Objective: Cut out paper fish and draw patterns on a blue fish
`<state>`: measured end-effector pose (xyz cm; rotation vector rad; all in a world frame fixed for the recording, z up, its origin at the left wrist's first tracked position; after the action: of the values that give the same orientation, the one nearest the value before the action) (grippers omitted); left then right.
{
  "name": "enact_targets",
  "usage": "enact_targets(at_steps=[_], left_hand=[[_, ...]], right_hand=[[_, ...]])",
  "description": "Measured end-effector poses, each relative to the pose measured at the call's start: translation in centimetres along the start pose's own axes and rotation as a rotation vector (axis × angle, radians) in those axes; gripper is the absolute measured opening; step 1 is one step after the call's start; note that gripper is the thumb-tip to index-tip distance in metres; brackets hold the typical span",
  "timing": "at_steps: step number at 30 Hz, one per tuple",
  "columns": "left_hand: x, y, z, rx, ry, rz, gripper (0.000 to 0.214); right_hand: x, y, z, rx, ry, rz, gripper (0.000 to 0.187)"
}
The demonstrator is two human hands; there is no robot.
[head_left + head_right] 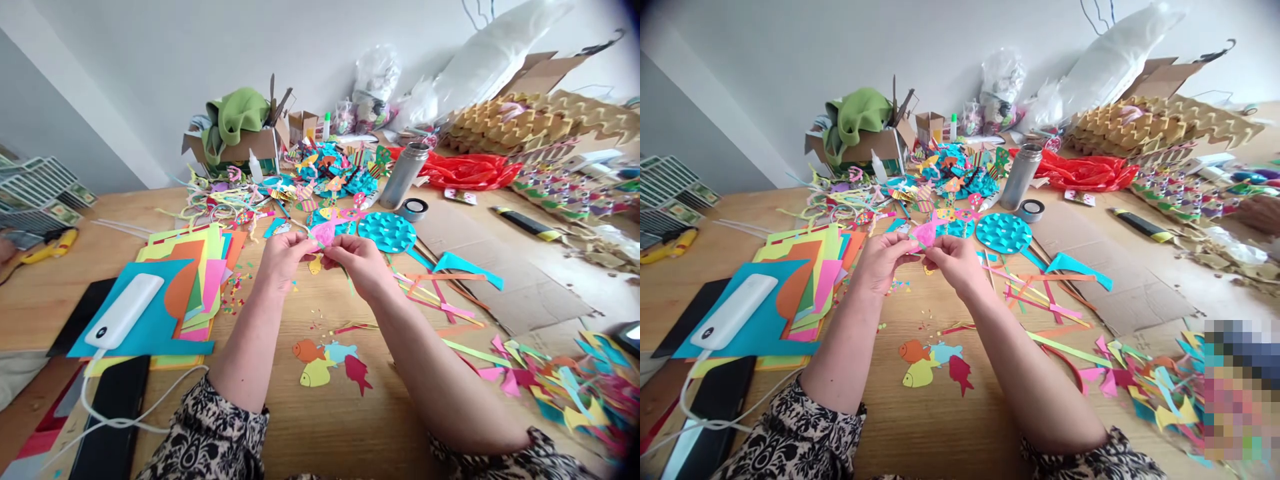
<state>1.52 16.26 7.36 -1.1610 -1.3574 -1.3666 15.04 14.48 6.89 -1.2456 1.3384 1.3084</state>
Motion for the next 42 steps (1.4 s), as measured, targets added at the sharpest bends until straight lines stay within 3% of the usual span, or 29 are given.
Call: enact_targets(at_steps=[15,23,30,42], left_hand=[[0.0,-0.2,-0.1,0.011,-0.005,-0.031,0.018],[-1.1,0.3,0.0,-0.128,-0.069,0.009,0.028],[-1.1,0.2,0.0,-0.058,-0.03,0.016,0.021],[-1.5,0.4,0.3,-0.045,0.004,-0.038,0.02]], right_hand=[[-0.2,0.0,-0.1,-0.024,0.009,0.025,0.032],[-0.1,-0.3,0.2,-0.008,-0.059,-0.077,0.027],[-0.2,-0.2,0.1,0.0,-0.092,-0.153,0.02],[-0.5,-0.3,0.0,0.042,-0.102,-0.161,0.018]])
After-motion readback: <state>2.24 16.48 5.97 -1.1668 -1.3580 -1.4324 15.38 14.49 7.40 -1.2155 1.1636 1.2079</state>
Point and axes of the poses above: each hand's wrist, its own z-axis towards the middle knuckle, its own y-axis out of the palm, x = y × z, the point moved 5 cm from there along z, towards the middle knuckle, and after that the axes turned 3 degrees about y, right-handed, at the moved point
